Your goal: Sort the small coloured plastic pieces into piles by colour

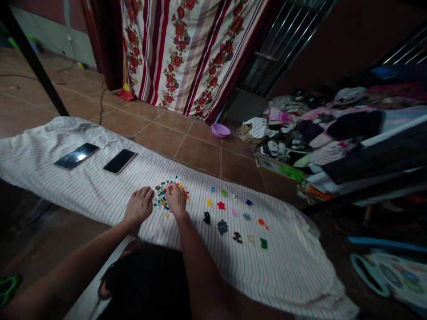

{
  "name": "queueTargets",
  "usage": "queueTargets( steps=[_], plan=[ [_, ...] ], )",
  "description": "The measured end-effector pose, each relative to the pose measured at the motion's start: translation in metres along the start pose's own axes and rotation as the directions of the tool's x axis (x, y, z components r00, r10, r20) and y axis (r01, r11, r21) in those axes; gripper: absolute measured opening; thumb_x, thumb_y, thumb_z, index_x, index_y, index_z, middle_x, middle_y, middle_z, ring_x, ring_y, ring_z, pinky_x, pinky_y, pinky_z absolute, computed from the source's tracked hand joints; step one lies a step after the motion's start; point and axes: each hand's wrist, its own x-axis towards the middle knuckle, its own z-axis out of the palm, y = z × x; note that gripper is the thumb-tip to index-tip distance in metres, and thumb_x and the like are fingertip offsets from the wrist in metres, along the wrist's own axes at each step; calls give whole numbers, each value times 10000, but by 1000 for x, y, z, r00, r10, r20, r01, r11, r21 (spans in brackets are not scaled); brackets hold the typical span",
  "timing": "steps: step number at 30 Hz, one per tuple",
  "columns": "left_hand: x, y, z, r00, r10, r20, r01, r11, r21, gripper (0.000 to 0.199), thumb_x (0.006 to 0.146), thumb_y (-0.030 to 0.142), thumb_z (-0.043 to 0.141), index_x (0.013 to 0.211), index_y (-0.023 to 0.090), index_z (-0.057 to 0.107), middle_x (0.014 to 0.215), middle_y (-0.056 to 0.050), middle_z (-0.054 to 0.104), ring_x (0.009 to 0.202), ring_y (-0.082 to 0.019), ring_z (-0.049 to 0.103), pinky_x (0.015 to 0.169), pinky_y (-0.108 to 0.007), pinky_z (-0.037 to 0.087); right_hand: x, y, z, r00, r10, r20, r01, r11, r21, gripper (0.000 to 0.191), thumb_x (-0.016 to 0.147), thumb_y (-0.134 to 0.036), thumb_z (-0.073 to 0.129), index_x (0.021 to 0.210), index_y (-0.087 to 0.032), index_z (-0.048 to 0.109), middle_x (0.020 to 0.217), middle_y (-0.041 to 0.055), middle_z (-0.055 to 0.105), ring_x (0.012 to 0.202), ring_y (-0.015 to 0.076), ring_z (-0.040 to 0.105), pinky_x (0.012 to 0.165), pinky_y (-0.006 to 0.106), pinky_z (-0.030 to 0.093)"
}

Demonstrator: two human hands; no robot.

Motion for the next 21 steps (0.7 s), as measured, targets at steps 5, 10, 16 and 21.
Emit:
queueTargets(
  steps=[5, 10, 16, 21],
  plan=[
    [0, -1, 0, 1000, 1, 7, -1, 1000, 3, 300, 882, 193, 439, 1129, 183, 609, 1273, -129, 615, 1174, -280, 553, 965, -431, 431, -15, 9, -10, 996, 80, -50, -78, 997, 23, 134, 824, -157, 548, 908, -223, 631, 855, 16, 702, 871, 180, 628, 840, 279, 450],
    [-1, -2, 0, 1000, 10, -5, -10, 1000, -12, 312, 893, 210, 421, 1136, 176, 614, 1265, -144, 615, 1182, -290, 545, 960, -448, 433, -34, 17, -29, 991, 135, -25, -134, 991, 25, 162, 814, -174, 529, 934, -223, 625, 852, 7, 702, 848, 171, 641, 803, 262, 465],
    [-2, -2, -3, 1000, 11, -4, -11, 999, -41, 318, 893, 218, 420, 1131, 181, 626, 1258, -155, 615, 1172, -293, 551, 946, -460, 438, -55, 33, -49, 976, 208, -65, -202, 974, 99, 203, 813, -208, 470, 950, -217, 621, 853, 10, 689, 775, 152, 642, 736, 247, 495],
    [-2, -3, -4, 1000, 22, -2, -22, 1000, -8, 326, 902, 227, 407, 1145, 171, 618, 1259, -155, 621, 1165, -291, 560, 944, -452, 434, -68, 61, -74, 948, 268, -168, -247, 959, 136, 225, 778, -212, 469, 939, -208, 626, 820, 23, 680, 712, 155, 629, 724, 262, 511]
  ],
)
